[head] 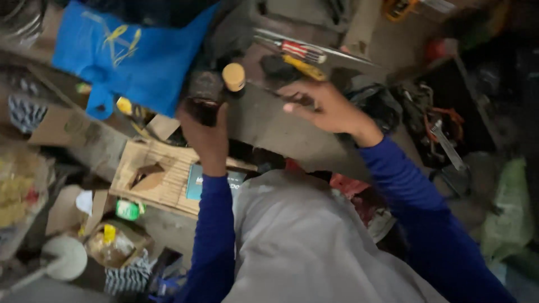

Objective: Repairing and assembling engine components on a workbench, including applying lubricant to a piston.

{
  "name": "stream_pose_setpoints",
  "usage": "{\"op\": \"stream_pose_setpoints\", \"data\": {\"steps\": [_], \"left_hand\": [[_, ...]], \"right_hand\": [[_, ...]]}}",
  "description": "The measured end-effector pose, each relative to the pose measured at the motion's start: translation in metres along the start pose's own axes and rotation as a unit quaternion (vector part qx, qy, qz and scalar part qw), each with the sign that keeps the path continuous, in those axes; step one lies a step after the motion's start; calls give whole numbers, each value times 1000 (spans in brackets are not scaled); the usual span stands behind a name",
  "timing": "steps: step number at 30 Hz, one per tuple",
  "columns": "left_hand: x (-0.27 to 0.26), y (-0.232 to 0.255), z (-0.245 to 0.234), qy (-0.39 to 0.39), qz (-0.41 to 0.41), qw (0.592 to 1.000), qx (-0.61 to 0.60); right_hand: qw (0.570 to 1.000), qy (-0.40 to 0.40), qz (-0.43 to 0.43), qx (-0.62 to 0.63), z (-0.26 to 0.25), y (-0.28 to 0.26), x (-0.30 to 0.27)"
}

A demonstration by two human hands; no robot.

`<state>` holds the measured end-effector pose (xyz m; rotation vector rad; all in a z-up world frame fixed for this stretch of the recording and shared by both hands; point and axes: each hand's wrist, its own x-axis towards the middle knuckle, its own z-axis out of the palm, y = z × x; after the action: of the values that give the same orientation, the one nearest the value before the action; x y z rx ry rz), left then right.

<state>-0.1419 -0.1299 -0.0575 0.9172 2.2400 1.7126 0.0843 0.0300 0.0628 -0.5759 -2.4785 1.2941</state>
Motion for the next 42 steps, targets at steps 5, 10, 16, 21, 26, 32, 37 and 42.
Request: {"op": "stream_pose_setpoints", "data": {"steps": [5, 10, 16, 21, 26, 32, 37, 42], "left_hand": [[-5, 22, -11, -18, 75, 996, 36], [-50, -5, -10, 58, 134, 987, 73], [-92, -6, -1, -99, 120, 983, -100], [-87, 37, 18, -221, 219, 941, -132], [-89, 79, 55, -322, 262, 894, -167], [-98, 142, 118, -425, 353, 814, -180], [-110, 180, 175, -467, 407, 771, -148], [-113, 188, 251, -508, 467, 723, -30]], "right_hand": [[1000, 9, 16, 9, -4, -5, -19], [992, 94, 88, 2, -23, 2, -64], [900, 388, 192, -61, -67, 22, -154], [823, 463, 103, -313, -85, 32, -252], [784, 399, 294, -375, -69, 48, -319], [796, 340, 273, -420, -50, 63, -316], [806, 385, 263, -365, -48, 74, -322], [803, 456, 299, -242, -49, 80, -335]]}}
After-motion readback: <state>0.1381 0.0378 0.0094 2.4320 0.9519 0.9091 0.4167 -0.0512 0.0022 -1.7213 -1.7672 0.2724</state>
